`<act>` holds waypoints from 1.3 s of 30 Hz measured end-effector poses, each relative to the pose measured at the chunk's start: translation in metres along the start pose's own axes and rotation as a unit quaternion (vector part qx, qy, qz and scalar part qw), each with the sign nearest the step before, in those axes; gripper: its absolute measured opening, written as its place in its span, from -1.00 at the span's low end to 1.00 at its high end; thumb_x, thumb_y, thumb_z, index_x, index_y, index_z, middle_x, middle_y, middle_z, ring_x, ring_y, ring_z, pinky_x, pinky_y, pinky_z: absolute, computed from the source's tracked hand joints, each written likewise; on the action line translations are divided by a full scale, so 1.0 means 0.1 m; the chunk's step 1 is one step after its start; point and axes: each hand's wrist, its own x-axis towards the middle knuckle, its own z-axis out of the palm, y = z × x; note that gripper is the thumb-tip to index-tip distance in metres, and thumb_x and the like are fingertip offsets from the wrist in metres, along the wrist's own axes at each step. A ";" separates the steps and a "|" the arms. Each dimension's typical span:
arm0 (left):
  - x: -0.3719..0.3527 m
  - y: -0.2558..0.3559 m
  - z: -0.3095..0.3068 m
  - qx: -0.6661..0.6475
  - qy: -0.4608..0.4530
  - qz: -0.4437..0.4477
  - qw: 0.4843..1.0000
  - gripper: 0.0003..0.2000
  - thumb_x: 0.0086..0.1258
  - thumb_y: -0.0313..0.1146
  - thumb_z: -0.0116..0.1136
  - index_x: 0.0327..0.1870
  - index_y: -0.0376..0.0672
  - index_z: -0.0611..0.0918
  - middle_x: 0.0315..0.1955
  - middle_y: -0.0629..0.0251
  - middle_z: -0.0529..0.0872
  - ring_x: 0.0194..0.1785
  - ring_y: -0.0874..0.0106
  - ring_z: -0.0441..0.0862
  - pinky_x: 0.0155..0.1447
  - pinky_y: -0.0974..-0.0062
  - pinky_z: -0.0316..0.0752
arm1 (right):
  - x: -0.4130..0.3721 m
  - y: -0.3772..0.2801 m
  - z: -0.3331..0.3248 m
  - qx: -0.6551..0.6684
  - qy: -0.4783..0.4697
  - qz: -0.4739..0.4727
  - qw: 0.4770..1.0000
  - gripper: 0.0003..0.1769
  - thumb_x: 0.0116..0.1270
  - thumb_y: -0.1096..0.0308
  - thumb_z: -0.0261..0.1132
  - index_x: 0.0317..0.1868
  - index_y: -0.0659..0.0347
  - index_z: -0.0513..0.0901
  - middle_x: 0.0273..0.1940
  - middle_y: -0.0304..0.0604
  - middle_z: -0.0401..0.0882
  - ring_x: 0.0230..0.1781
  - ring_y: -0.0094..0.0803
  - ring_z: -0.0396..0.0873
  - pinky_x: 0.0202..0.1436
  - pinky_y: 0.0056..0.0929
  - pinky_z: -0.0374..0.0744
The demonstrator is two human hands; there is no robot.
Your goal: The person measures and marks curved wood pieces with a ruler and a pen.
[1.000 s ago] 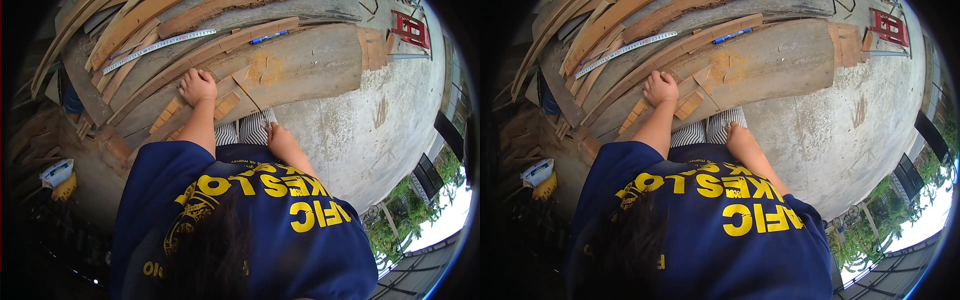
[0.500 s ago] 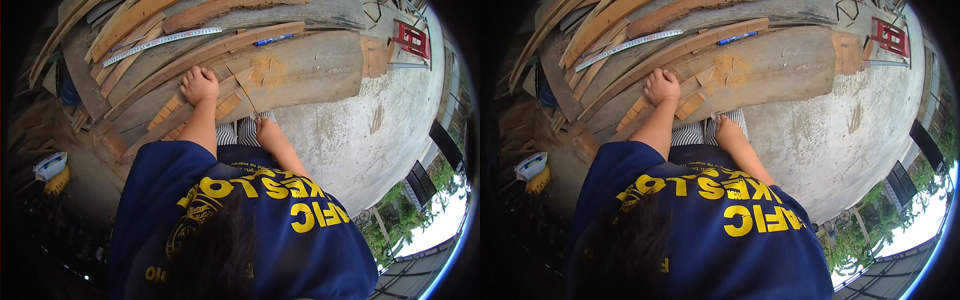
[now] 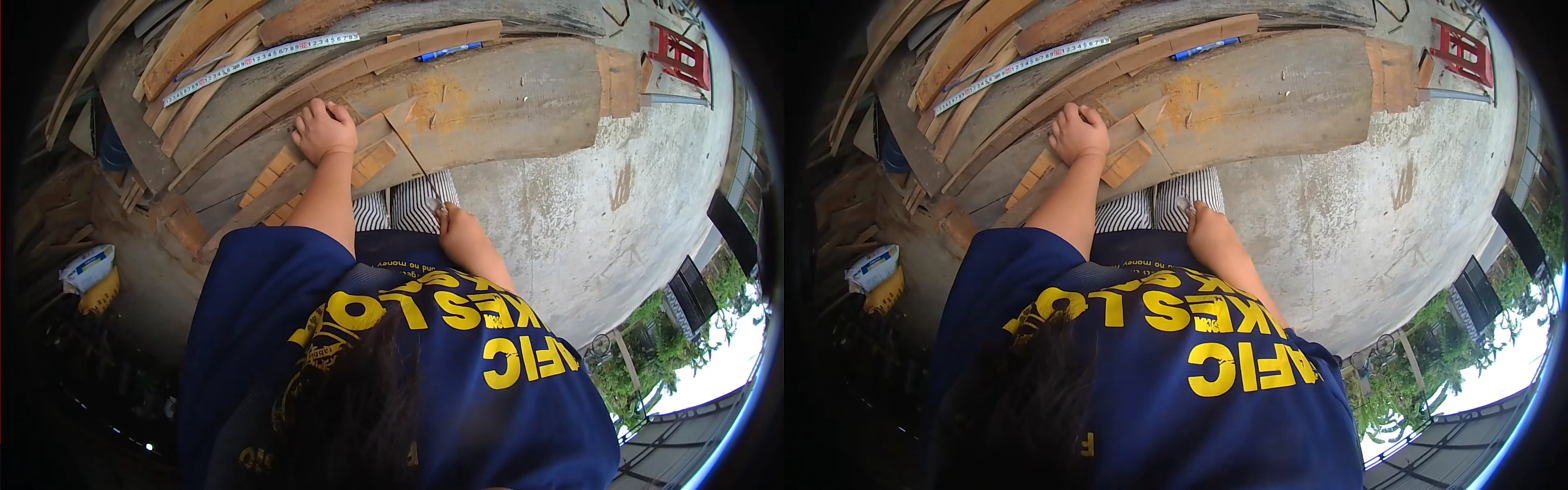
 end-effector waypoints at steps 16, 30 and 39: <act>0.01 0.00 -0.01 -0.002 0.003 -0.001 1.000 -0.73 0.33 -0.13 -0.13 -0.27 -0.11 0.54 -0.25 0.21 0.62 -0.05 0.20 0.51 0.08 0.20 0.30 | 0.07 -0.23 -0.33 -0.032 -0.071 -0.013 0.997 -0.64 0.40 0.23 0.01 -0.24 0.42 0.54 -0.29 0.39 0.55 -0.17 0.29 0.51 -0.07 0.05 0.48; 0.00 -0.02 0.02 -0.017 0.003 -0.003 1.000 -0.75 0.33 -0.13 -0.10 -0.25 -0.09 0.54 -0.25 0.22 0.61 -0.04 0.21 0.50 0.13 0.18 0.28 | -0.07 -0.16 -0.40 -0.023 -0.024 -0.005 0.999 -0.66 0.37 0.32 0.09 0.06 0.33 0.33 -0.38 0.38 0.55 -0.26 0.31 0.53 -0.18 -0.02 0.49; 0.00 0.00 0.00 -0.024 0.009 -0.012 1.000 -0.75 0.32 -0.13 -0.09 -0.25 -0.07 0.55 -0.26 0.26 0.61 -0.04 0.23 0.50 0.11 0.19 0.31 | -0.45 -0.76 -1.12 0.139 -0.079 -0.155 0.975 -0.41 0.16 0.49 0.29 0.21 0.25 0.30 -0.07 0.14 0.58 -0.19 -0.16 0.64 -0.15 -0.29 0.52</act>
